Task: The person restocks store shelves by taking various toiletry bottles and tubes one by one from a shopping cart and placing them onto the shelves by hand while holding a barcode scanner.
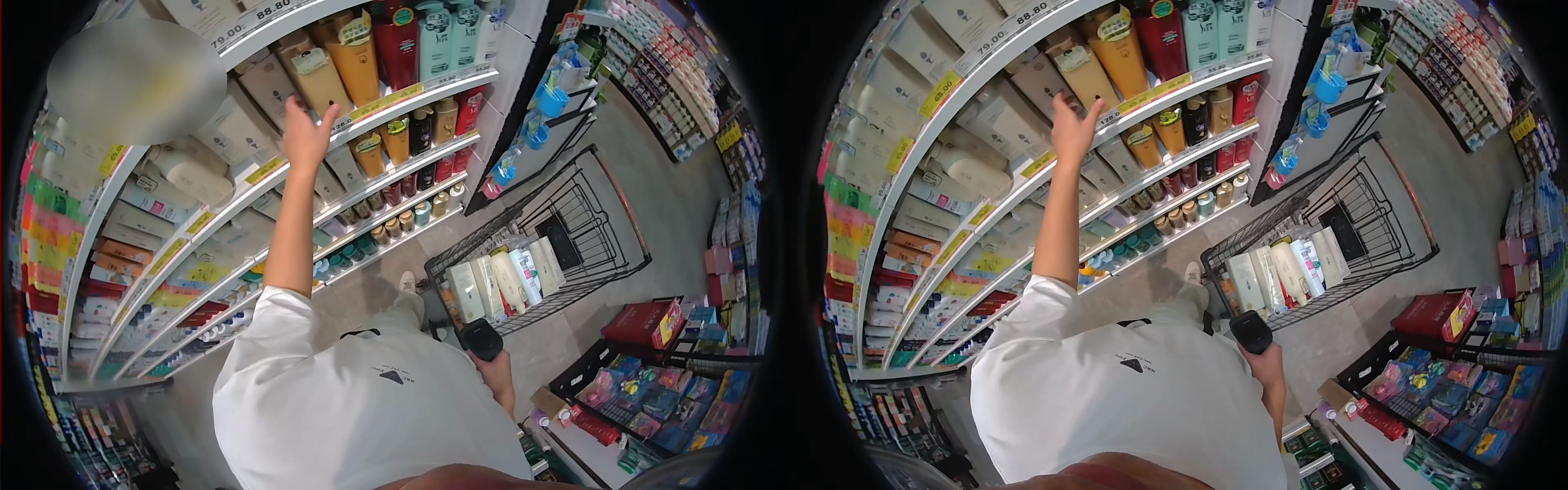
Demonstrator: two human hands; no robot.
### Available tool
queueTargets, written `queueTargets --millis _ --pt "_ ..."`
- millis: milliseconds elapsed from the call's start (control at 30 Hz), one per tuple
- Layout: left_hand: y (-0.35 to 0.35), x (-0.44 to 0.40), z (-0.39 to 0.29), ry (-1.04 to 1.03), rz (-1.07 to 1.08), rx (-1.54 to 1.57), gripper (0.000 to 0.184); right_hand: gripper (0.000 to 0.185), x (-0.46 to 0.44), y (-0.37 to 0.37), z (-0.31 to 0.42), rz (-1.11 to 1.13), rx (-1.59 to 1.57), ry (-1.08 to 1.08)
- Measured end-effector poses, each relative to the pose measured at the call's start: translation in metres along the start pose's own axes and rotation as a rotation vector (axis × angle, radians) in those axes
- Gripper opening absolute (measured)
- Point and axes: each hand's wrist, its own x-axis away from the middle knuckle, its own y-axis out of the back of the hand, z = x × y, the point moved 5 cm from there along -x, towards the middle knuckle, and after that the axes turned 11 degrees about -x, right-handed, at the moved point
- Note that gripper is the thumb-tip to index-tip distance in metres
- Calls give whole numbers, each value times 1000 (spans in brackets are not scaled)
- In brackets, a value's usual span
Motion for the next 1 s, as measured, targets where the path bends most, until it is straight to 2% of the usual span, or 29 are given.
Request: queueTargets --millis 133,200,267,333,400,467,567,667,1000 --pt "-22 -6 9 -21 86 -41 88 20 0 3 0 -27 39 -62" --pt "-28 -10 13 5 109 -17 84 21 -3 3 -5 -35 24 29" --pt "-32 -15 16 25 138 -5 80 21 -1 5 -10 -47 39 28" --pt "-32 -19 16 16 91 -3 75 21 3 6 -17 -59 47 22" --pt "-38 -21 19 29 132 4 75 19 4 6 -25 -56 40 -43" --pt "-38 -21 18 -18 24 153 74 17 4 1 -23 -53 32 -40" --pt "-38 -18 19 -22 20 202 72 17 4 1 -26 -58 10 -59" --pt "-37 -18 18 -34 5 151 69 17 2 0 -26 -68 -15 -59" --pt "-26 -15 9 -48 110 134 72 19 -19 7 -23 -32 6 6"
